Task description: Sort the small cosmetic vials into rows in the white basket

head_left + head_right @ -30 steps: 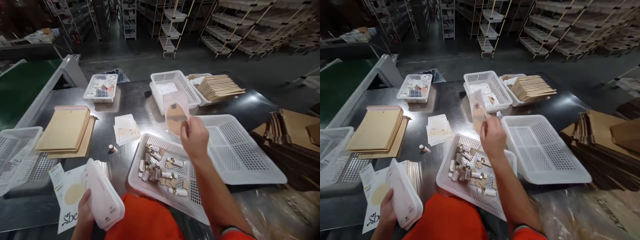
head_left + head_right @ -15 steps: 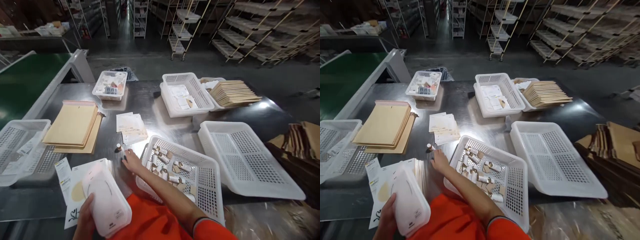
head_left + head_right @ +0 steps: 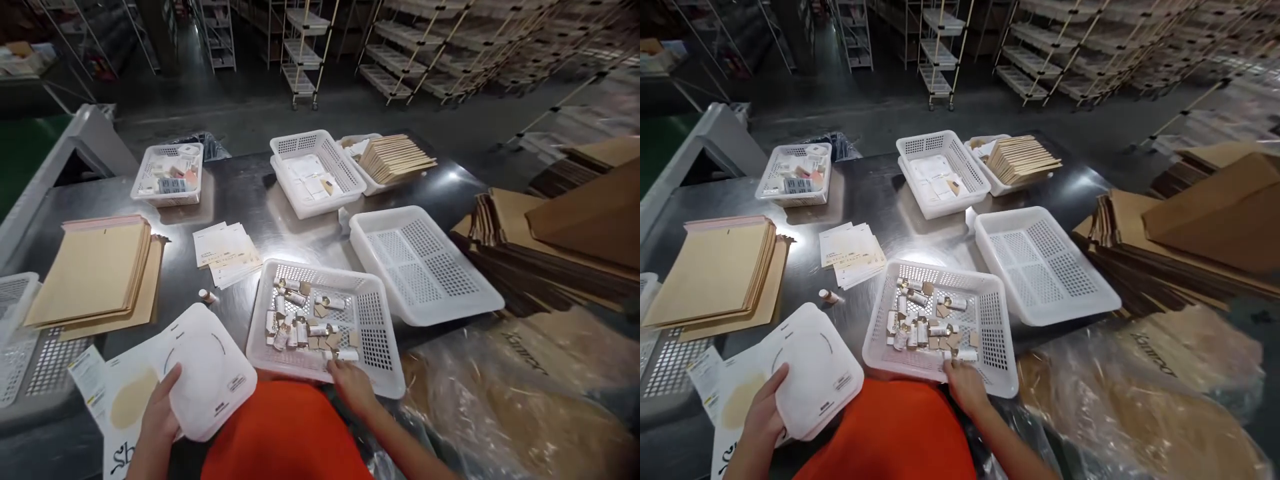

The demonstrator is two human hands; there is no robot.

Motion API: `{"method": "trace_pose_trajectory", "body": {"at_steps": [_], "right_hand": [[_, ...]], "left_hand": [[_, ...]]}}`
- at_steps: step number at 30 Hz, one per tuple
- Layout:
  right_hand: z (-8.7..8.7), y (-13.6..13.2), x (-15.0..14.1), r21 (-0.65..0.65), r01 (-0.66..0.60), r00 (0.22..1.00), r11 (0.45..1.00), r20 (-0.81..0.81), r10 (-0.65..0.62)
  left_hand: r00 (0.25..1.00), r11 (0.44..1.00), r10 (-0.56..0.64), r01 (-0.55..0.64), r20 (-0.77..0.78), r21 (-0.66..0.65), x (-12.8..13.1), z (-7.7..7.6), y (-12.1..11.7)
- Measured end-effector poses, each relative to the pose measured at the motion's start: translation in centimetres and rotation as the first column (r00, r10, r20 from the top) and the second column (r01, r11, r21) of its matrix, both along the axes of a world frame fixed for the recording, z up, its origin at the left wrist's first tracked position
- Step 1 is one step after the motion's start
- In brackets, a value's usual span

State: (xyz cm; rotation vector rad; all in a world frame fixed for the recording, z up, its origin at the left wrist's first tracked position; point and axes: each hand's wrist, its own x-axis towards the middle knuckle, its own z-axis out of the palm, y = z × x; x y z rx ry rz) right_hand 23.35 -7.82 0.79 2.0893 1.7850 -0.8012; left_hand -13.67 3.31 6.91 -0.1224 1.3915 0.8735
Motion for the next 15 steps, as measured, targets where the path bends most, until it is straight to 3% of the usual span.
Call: {"method": "trace_pose_trajectory", "body": {"at_steps": [3, 6, 10, 15], "right_hand": [[-0.2, 1.9, -1.8, 0.018, 0.096, 0.995, 0.995, 0.027, -0.096], [-0.7, 5.5, -5.1, 0.067, 0.196, 0.98, 0.978, 0.033, -0.198], [-1.0, 11.2, -7.4, 0.118, 0.319, 0.946, 0.94, 0.009, -0.323], [-0.6, 18.8, -6.0, 0.151, 0.386, 0.922, 0.91, -0.105, -0.373]], "left_hand": [[0.992, 1.0, 0.001, 0.001, -0.127, 0.015, 0.9, 1.4, 0.3], [0.983, 0.999, 0.006, 0.003, -0.181, 0.045, 1.1, 2.0, 0.2], [0.985, 0.999, 0.002, 0.007, -0.171, 0.052, 0.9, 1.8, -0.7], [0.978, 0.991, -0.038, 0.064, -0.205, 0.121, 3.3, 0.4, -0.8]]}}
